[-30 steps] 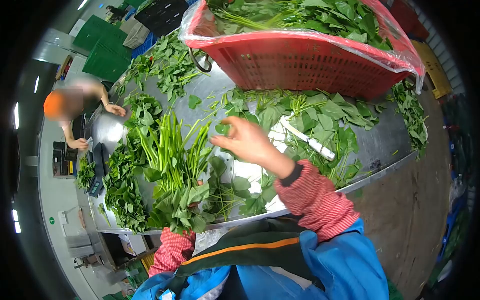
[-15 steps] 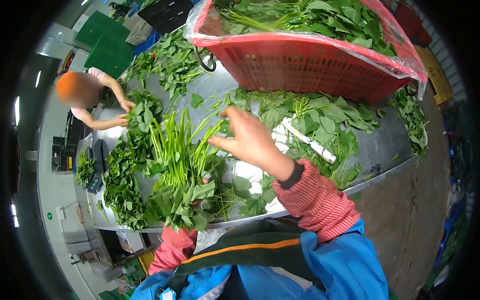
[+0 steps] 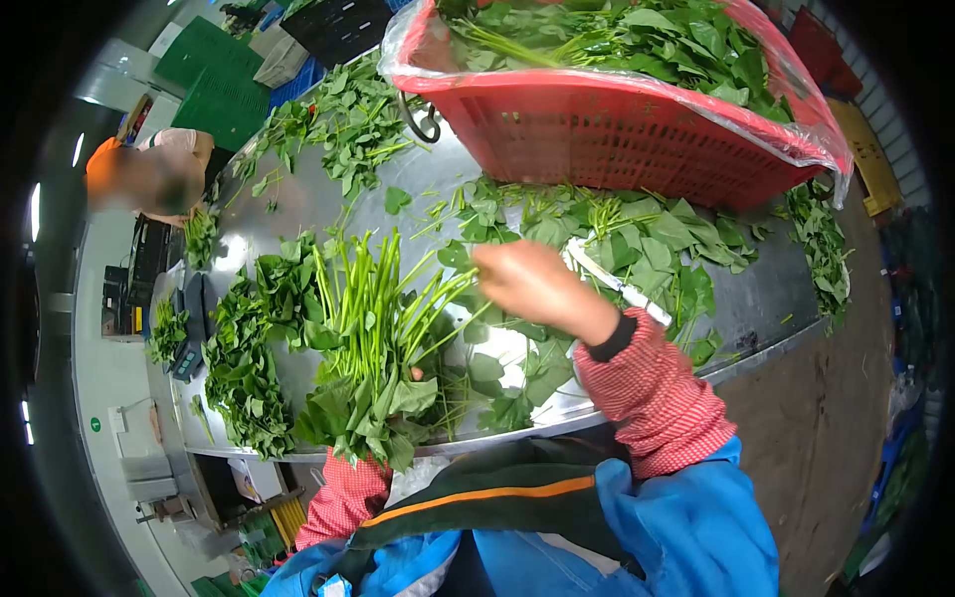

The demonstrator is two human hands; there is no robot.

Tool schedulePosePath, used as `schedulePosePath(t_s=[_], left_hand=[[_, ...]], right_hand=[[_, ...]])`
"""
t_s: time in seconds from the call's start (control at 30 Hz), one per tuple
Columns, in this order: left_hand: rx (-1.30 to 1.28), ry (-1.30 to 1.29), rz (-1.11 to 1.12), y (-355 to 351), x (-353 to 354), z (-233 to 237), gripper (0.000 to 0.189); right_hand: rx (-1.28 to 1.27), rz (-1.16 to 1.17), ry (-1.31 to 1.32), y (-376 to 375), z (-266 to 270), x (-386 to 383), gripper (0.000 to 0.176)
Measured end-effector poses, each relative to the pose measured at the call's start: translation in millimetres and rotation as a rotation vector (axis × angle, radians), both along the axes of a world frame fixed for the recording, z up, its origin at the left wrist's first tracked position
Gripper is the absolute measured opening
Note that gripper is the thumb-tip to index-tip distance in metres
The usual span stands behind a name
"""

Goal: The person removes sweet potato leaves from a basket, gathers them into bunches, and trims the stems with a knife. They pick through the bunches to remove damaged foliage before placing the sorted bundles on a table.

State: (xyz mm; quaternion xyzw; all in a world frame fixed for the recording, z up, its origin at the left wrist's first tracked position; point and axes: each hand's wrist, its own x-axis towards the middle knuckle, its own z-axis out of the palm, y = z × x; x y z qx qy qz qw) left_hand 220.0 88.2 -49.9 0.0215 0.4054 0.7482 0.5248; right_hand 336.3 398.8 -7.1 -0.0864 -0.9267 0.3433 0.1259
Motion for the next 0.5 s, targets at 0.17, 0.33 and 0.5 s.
schedulePosePath(t_s=[0.17,0.33,0.5], left_hand=[[-0.001,-0.026,-0.006,-4,-1,-2,0.045],[0.001,-0.063,-0.057,1,0,-3,0.045],[0.013,-0.125,-0.112,8,1,-5,0.045]], right_hand=[[0.301,-0.359,0.005,26,-17,10,0.021],[-0.036,-0.068,0.143,-8,18,-13,0.052],[-0.258,0.256,0.039,-10,12,-28,0.047]])
